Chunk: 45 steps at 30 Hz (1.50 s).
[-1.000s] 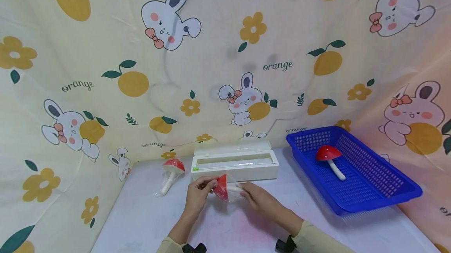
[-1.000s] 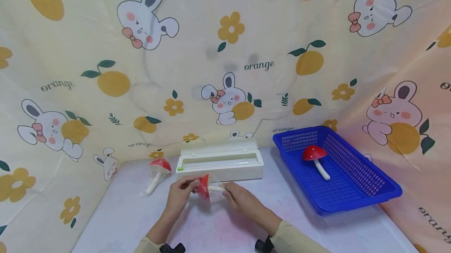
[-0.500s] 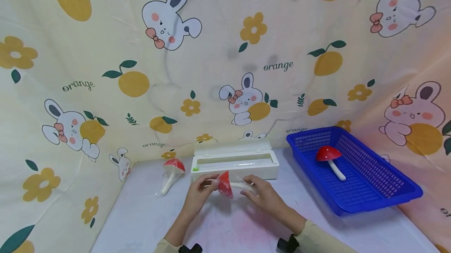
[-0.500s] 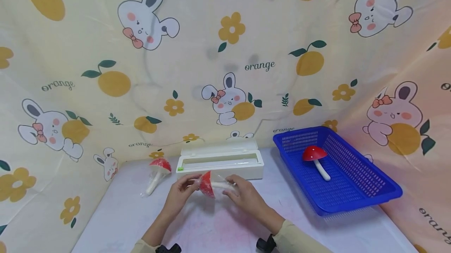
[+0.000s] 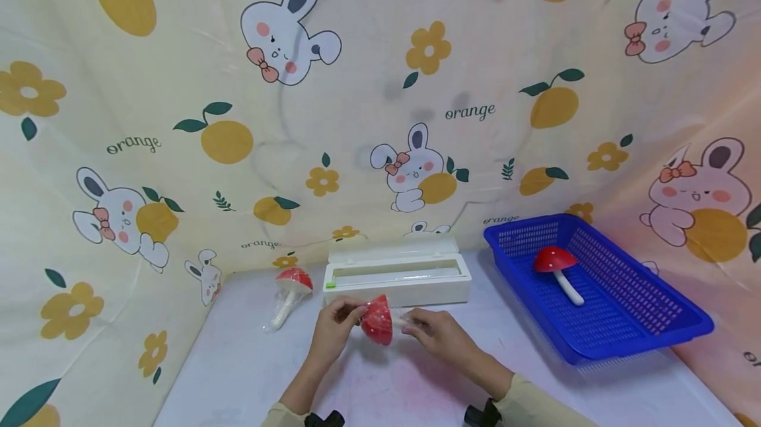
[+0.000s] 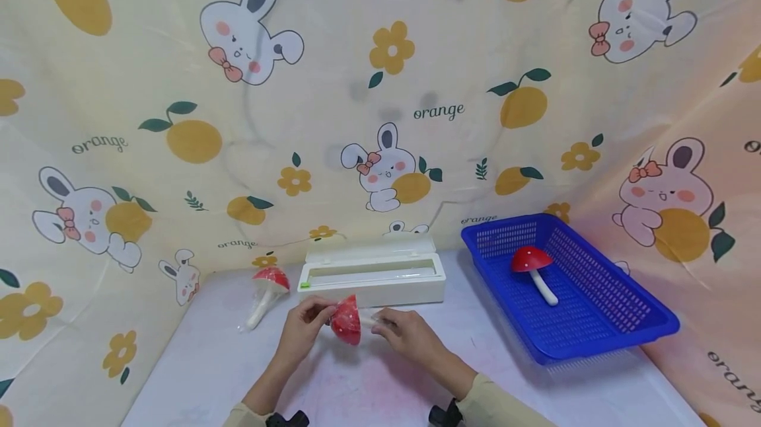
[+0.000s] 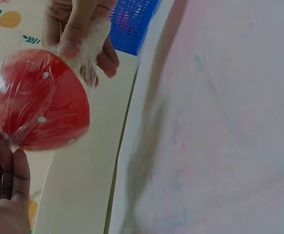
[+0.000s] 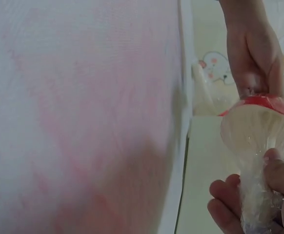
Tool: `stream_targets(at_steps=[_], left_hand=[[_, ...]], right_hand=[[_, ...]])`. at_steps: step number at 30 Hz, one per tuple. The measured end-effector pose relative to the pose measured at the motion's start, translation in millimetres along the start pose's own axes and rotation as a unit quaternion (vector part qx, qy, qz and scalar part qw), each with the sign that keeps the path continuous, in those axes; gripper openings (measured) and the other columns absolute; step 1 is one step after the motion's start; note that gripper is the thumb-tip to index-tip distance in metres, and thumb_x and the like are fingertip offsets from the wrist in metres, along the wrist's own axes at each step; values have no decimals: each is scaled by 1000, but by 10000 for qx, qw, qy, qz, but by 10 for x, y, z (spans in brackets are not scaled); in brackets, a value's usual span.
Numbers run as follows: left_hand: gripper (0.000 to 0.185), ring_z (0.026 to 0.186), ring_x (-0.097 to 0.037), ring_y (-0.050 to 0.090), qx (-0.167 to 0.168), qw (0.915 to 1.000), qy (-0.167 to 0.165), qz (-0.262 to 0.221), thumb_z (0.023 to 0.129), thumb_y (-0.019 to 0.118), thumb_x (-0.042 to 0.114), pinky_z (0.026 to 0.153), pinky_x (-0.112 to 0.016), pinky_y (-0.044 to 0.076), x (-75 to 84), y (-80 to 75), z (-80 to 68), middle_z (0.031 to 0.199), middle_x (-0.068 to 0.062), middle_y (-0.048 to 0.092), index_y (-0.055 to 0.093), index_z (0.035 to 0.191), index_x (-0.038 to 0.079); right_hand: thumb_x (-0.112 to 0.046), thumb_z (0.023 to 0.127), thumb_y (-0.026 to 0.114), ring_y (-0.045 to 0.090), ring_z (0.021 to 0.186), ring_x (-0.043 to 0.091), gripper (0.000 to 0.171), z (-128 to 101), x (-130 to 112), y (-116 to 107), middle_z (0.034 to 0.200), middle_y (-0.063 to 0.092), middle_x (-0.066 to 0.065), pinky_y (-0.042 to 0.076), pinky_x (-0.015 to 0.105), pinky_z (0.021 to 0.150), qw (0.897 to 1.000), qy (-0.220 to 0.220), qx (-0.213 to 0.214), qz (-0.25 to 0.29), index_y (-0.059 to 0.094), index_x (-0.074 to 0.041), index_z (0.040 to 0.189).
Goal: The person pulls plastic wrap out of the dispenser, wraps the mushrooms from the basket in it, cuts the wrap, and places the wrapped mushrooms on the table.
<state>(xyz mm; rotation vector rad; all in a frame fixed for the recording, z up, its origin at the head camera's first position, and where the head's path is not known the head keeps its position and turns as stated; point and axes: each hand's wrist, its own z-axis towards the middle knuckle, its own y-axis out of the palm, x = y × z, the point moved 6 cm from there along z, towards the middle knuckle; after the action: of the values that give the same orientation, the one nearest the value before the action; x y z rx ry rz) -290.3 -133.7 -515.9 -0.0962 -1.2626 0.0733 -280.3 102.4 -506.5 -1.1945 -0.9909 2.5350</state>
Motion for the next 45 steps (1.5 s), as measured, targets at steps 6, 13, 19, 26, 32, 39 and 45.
stream_targets(at_steps=[6, 13, 19, 26, 32, 39, 45], left_hand=[[12, 86, -14, 66, 234, 9993, -279, 78, 100, 77, 9, 78, -22, 59, -12, 24, 10, 107, -11, 76, 78, 111, 7], [29, 107, -20, 68, 300, 9981, -516, 157, 103, 76, 21, 87, -27, 61, -60, 5, -18, 121, -10, 74, 74, 130, 11], [55, 129, -32, 61, -427, 9945, -919, 264, 107, 69, 31, 98, -29, 58, -111, 82, -91, 145, -20, 60, 53, 152, 2], [70, 131, -33, 61, -1130, 9865, -1168, 182, 104, 73, 35, 104, -41, 57, -134, 195, -150, 148, -21, 61, 42, 158, 4], [71, 127, -32, 63, -888, 9874, -1296, 213, 103, 73, 40, 104, -46, 58, -138, 159, -162, 146, -21, 62, 42, 158, 5], [74, 133, -35, 61, -438, 9881, -1385, 497, 101, 74, 45, 107, -44, 56, -131, -21, -169, 146, -19, 62, 45, 157, 7], [74, 135, -36, 59, -44, 9878, -1415, 646, 101, 75, 43, 106, -43, 57, -106, -262, -192, 147, -20, 61, 46, 158, 5]], right_hand=[[-20, 103, 73, 56, 70, -3, 13, 0, 13, 57, 83, 74, 1, 54, 22, 63, 9994, 171, -266, 130, 75, -7, 107], [-17, 104, 72, 64, 73, 1, 9, -22, 6, 128, 86, 74, 0, 56, 22, 63, 9980, 276, -160, 538, 69, -9, 105], [-17, 107, 67, 78, 88, 19, 14, -24, 57, 177, 101, 76, 10, 65, 29, 77, 9843, 1030, -13, 1435, 66, -5, 114], [-10, 107, 66, 79, 94, 39, 20, -10, 73, 250, 107, 73, 21, 66, 41, 81, 9618, 1350, 66, 2382, 63, 5, 120], [-10, 106, 69, 79, 97, 35, 19, -6, 11, 286, 108, 74, 22, 66, 36, 81, 9597, 1353, -25, 2464, 64, 5, 117], [-17, 105, 71, 76, 102, 23, 26, 10, -21, 205, 113, 78, 13, 62, 30, 88, 9856, 937, -139, 1398, 69, -1, 125], [-16, 105, 72, 75, 105, 23, 29, 22, 57, 45, 114, 78, 13, 62, 37, 92, 9940, 737, 0, 809, 68, -1, 130]])
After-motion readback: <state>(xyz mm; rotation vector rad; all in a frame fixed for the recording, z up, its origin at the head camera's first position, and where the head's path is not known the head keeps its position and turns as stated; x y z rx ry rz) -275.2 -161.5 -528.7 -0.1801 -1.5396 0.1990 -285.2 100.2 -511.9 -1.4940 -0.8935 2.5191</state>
